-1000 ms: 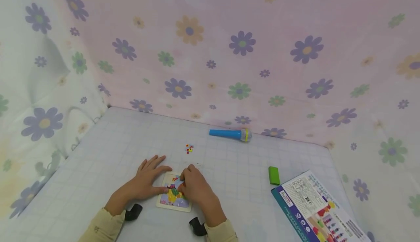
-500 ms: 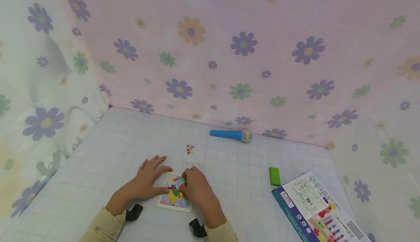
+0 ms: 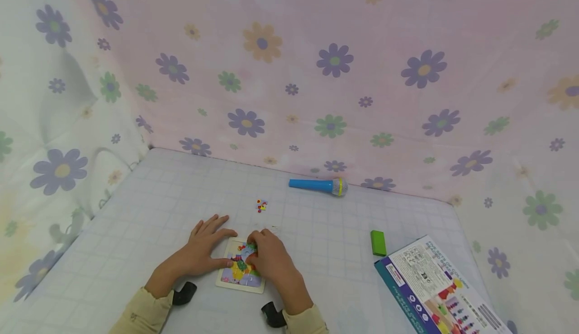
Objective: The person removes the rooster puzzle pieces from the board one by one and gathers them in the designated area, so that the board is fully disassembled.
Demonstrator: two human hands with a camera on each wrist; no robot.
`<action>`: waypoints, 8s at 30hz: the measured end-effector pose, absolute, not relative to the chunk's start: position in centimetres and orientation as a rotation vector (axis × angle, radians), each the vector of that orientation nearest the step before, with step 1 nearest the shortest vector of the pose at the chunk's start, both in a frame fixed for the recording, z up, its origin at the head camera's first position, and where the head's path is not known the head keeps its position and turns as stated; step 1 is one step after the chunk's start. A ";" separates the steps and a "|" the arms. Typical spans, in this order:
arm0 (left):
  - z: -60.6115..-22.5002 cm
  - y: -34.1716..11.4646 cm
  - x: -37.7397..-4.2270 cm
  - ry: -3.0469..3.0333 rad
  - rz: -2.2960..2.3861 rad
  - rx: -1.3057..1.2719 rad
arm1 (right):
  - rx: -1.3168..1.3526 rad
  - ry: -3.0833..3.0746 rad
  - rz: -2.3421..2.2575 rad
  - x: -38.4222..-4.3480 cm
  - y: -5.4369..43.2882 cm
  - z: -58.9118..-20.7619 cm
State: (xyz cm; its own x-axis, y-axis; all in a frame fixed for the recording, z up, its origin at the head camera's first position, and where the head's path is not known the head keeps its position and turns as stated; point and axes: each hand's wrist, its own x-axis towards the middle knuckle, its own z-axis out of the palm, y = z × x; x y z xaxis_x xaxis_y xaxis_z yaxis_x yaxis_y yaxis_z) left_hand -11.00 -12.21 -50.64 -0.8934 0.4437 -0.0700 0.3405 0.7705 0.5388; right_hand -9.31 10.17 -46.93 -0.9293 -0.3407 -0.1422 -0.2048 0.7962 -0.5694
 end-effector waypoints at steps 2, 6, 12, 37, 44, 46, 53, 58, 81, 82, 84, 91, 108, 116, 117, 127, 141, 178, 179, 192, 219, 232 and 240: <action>-50.6 -12.2 -11.0 2.772 0.792 0.621 | -0.430 2.751 -0.826 -9.3 10.2 -46.9; -50.6 -12.3 -10.9 2.776 0.793 0.622 | -0.448 2.759 -0.820 -9.2 10.2 -46.9; -50.7 -12.3 -10.9 2.773 0.791 0.619 | -0.446 2.789 -0.731 -9.1 10.1 -47.0; -50.2 -12.1 -10.7 2.791 0.792 0.611 | -0.582 2.884 -0.572 -8.9 10.1 -47.6; -50.3 -12.2 -10.7 2.789 0.801 0.626 | -0.577 2.920 -0.647 -9.5 10.7 -47.7; -50.4 -12.3 -10.7 2.793 0.812 0.630 | -0.570 2.945 -0.656 -9.9 11.1 -47.9; -50.6 -12.3 -10.9 2.798 0.827 0.648 | -0.487 3.055 -0.671 -11.4 12.3 -48.8; -50.4 -12.3 -10.8 2.784 0.825 0.621 | -0.362 3.054 -0.758 -12.6 13.2 -49.2; -50.5 -12.2 -10.8 2.759 0.836 0.603 | -0.105 3.019 -0.904 -17.4 14.4 -49.6; -50.5 -12.2 -10.8 2.757 0.837 0.606 | -0.111 3.017 -0.911 -17.5 14.5 -49.6; -50.6 -12.2 -10.8 2.755 0.837 0.606 | -0.124 3.005 -0.935 -17.7 14.7 -49.6; -50.1 -12.1 -10.6 2.774 0.816 0.600 | -0.047 2.919 -1.010 -18.1 14.7 -49.5; -49.9 -11.9 -10.8 2.763 0.819 0.588 | -0.065 2.902 -1.097 -18.0 15.6 -49.5; -50.0 -11.9 -10.6 2.767 0.821 0.601 | -0.007 2.908 -1.222 -17.4 15.7 -50.0; -50.0 -11.9 -10.6 2.769 0.826 0.602 | 0.014 2.904 -1.240 -17.3 15.7 -50.1; -49.7 -11.8 -10.4 2.763 0.850 0.600 | 0.077 2.924 -1.377 -15.1 15.6 -51.7; -50.1 -12.4 -10.4 2.791 0.810 0.589 | -0.080 2.859 -1.325 -7.8 13.3 -51.2; -50.6 -12.0 -10.8 2.796 0.793 0.617 | -0.072 2.870 -1.029 -7.6 12.2 -48.6; -50.6 -12.0 -10.8 2.795 0.794 0.616 | -0.078 2.868 -1.035 -7.6 12.2 -48.6; -50.8 -11.9 -10.7 2.795 0.778 0.607 | -0.144 2.846 -1.029 -7.5 12.5 -48.6; -50.6 -12.1 -10.8 2.785 0.816 0.622 | -0.326 2.915 -0.947 -7.8 13.3 -49.2; -50.7 -11.9 -10.6 2.810 0.795 0.609 | -0.266 2.918 -1.074 -8.5 14.5 -49.7; -50.7 -11.9 -10.6 2.808 0.799 0.614 | -0.185 2.961 -1.082 -8.8 15.1 -49.9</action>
State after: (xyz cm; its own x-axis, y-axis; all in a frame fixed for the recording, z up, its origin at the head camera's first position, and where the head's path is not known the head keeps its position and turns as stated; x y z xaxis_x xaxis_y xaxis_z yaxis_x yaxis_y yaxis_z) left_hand -10.61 -11.94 -50.65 -0.9033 0.4272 -0.0393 0.3425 0.7732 0.5337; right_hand -8.84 15.11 -49.90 -0.9930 -0.1043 0.0552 -0.1153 0.7585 -0.6414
